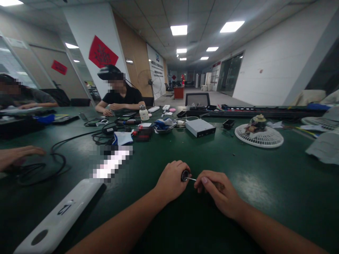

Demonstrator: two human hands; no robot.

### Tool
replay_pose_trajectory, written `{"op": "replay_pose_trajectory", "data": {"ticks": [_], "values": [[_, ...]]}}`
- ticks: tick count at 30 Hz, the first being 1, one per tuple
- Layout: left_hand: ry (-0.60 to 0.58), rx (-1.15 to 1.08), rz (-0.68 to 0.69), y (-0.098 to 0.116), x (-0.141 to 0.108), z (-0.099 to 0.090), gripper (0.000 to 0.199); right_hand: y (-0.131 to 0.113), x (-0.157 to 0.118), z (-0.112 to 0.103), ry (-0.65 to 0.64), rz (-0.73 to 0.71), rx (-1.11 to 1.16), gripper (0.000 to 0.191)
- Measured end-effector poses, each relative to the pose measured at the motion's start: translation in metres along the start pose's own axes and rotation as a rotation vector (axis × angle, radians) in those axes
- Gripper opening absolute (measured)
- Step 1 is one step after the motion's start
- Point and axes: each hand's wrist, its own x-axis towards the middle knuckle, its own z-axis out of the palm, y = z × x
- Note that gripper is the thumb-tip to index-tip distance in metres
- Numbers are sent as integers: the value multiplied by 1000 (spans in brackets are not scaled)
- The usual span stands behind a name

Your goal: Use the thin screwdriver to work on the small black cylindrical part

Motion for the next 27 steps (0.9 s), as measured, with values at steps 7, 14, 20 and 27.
{"op": "replay_pose_trajectory", "data": {"ticks": [7,14,20,27], "values": [[3,11,27,-1,1,1,7,1,1,-2,99,-3,-47,34],[10,18,24,-3,0,3,5,-3,1,-1,19,-52,-22,32],[4,11,6,-2,1,2,8,0,0,-1,46,-48,-39,37],[9,4,-14,-3,1,1,12,2,1,-1,102,-38,-19,31]]}}
